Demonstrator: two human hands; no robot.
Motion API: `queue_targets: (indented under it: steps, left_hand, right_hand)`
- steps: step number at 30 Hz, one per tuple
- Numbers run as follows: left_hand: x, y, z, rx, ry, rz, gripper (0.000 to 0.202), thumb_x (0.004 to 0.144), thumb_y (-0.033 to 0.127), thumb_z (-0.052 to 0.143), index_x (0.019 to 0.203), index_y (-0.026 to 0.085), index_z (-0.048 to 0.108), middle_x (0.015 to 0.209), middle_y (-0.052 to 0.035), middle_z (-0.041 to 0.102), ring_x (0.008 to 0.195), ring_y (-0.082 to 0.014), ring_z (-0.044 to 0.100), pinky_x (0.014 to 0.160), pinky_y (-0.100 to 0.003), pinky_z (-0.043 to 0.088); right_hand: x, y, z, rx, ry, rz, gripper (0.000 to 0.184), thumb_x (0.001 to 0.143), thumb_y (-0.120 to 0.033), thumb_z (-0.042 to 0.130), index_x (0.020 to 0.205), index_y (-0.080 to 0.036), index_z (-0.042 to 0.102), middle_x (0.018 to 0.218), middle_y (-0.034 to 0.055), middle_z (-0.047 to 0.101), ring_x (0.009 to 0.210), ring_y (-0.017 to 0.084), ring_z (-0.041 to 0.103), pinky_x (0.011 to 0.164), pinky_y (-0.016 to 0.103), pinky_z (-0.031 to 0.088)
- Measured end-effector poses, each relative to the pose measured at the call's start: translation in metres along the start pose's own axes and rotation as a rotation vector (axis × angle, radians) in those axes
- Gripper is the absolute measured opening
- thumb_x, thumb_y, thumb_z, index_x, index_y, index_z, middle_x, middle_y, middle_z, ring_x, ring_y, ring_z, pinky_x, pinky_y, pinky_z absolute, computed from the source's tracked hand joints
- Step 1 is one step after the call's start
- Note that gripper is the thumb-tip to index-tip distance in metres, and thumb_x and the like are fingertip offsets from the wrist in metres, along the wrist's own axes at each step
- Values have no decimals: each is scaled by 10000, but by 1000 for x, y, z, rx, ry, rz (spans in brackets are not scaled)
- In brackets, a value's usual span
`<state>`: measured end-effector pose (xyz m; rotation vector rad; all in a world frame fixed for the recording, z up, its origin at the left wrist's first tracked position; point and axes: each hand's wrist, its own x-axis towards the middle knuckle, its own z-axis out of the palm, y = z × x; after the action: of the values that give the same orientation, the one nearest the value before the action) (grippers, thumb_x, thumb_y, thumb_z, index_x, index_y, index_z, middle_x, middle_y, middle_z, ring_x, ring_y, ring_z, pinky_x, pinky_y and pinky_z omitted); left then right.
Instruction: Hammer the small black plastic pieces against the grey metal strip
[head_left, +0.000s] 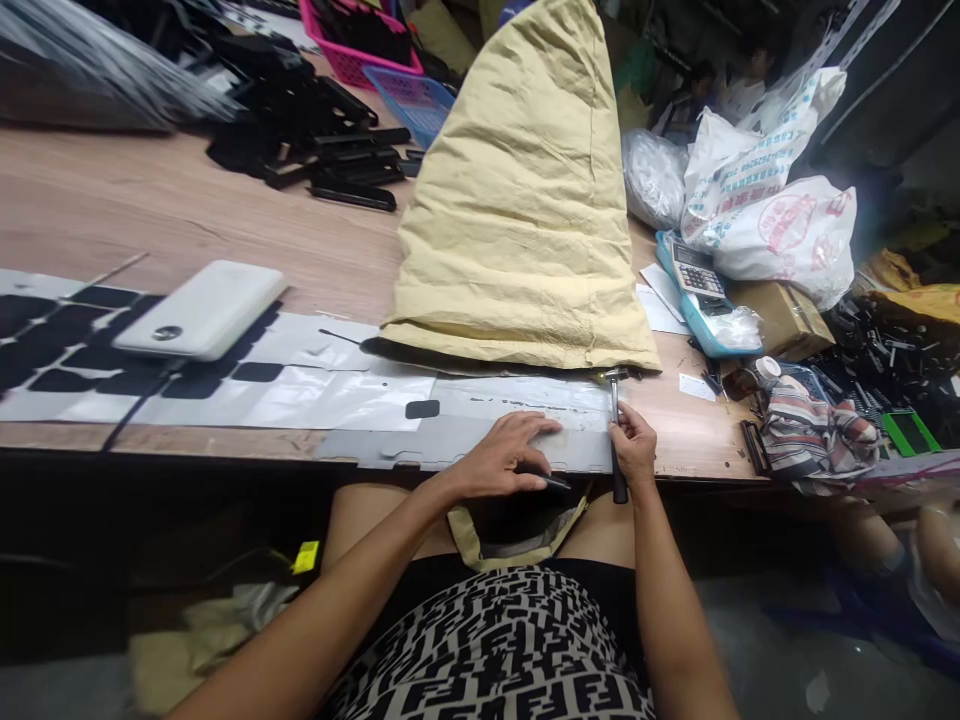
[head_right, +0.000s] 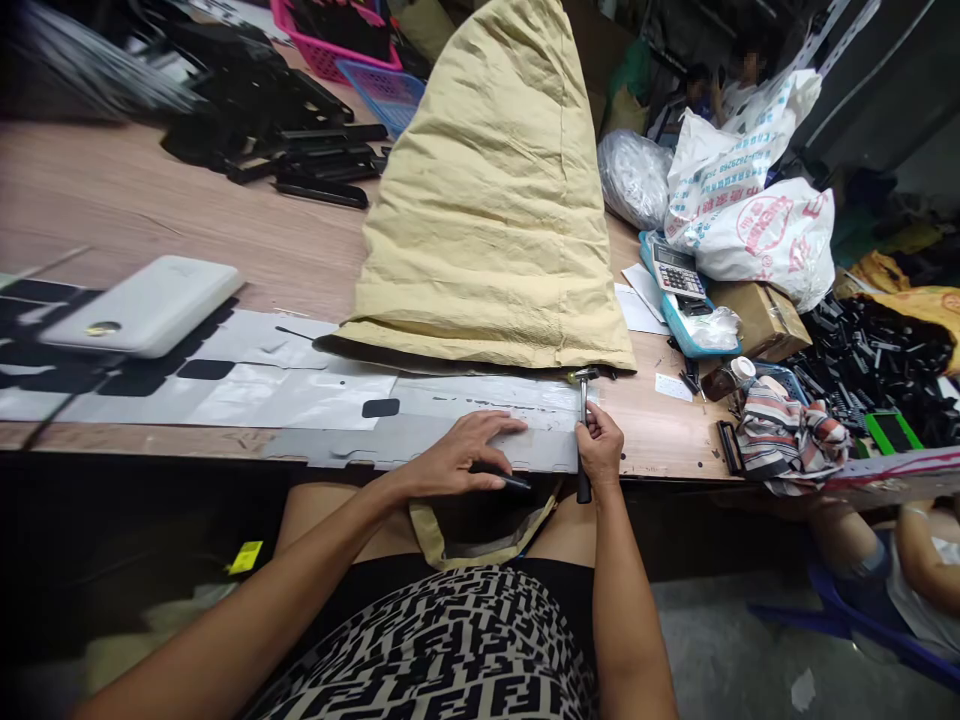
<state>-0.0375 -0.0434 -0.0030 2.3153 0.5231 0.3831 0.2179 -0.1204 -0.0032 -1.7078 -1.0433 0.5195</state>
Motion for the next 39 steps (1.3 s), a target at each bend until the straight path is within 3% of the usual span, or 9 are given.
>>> queue_targets:
  steps: [5,9,13,16,20,23,27,33,39]
  left_hand:
    - [-12,13,9,123,16,-16,97,729,341,834,821,326,806,1579,16,429,1483,-343,299,1229,-545,186]
    - [-13,18,11,150,26,-3,170,688,404,868,804,301,799,1587,-13,419,1495,-363,279,1234,-576,167]
    - [-9,13,5,6,105,-43,209,758,471,799,816,271,780,1499,-50,518,1404,-332,424,1177,-522,326]
    - [-1,-2,-10,-49,365,-252,211,880,396,642,954,229,747,1225,-97,668,1127,-251,611,984,-393,504]
    - [15,-30,-38,244,716,-713,246,890,336,550,962,173,720,972,-138,678,977,-302,612,896,-426,504]
    - [29,-42,-53,347,721,-883,285,852,401,586,931,158,712,1007,-177,686,981,-355,608,844,-456,503]
    - [48,-46,-59,361,670,-975,356,781,454,639,951,149,707,1026,-193,703,960,-377,613,776,-456,498]
    - [45,-45,-55,333,649,-971,298,812,386,596,946,152,724,974,-168,713,955,-356,628,787,-437,491]
    - [24,-24,-20,316,569,-631,289,884,401,600,1022,198,753,981,-106,694,961,-301,618,862,-422,445]
  right_hand:
    - [0,1,0,-16,1,8,545,747,-359,673,1233,-116,720,831,21,618,650,107,477,626,261,472]
    - [1,1,-1,-29,-4,1,552,754,-367,663,1246,-121,712,827,18,620,647,108,488,625,261,478]
    - [2,1,-2,-40,-5,-1,547,752,-365,664,1237,-119,717,824,20,621,639,107,492,624,262,483]
    - [3,1,-1,-28,3,1,547,741,-365,676,1227,-118,724,817,20,626,634,109,495,620,266,485]
    - [3,0,-1,-12,10,5,558,736,-370,681,1226,-108,725,826,25,629,641,114,501,622,271,488]
    - [2,-1,-1,-14,10,6,555,742,-365,677,1231,-106,722,831,29,631,649,116,507,628,272,490]
    - [1,-3,-1,-26,-14,2,542,756,-361,669,1243,-128,719,848,31,645,667,121,524,643,274,501]
    - [1,-3,-1,-38,0,-4,523,749,-354,668,1219,-135,732,826,21,636,636,109,486,616,261,487]
    - [1,-2,-1,-34,-14,8,538,754,-357,670,1235,-123,721,821,14,610,632,104,469,619,259,480]
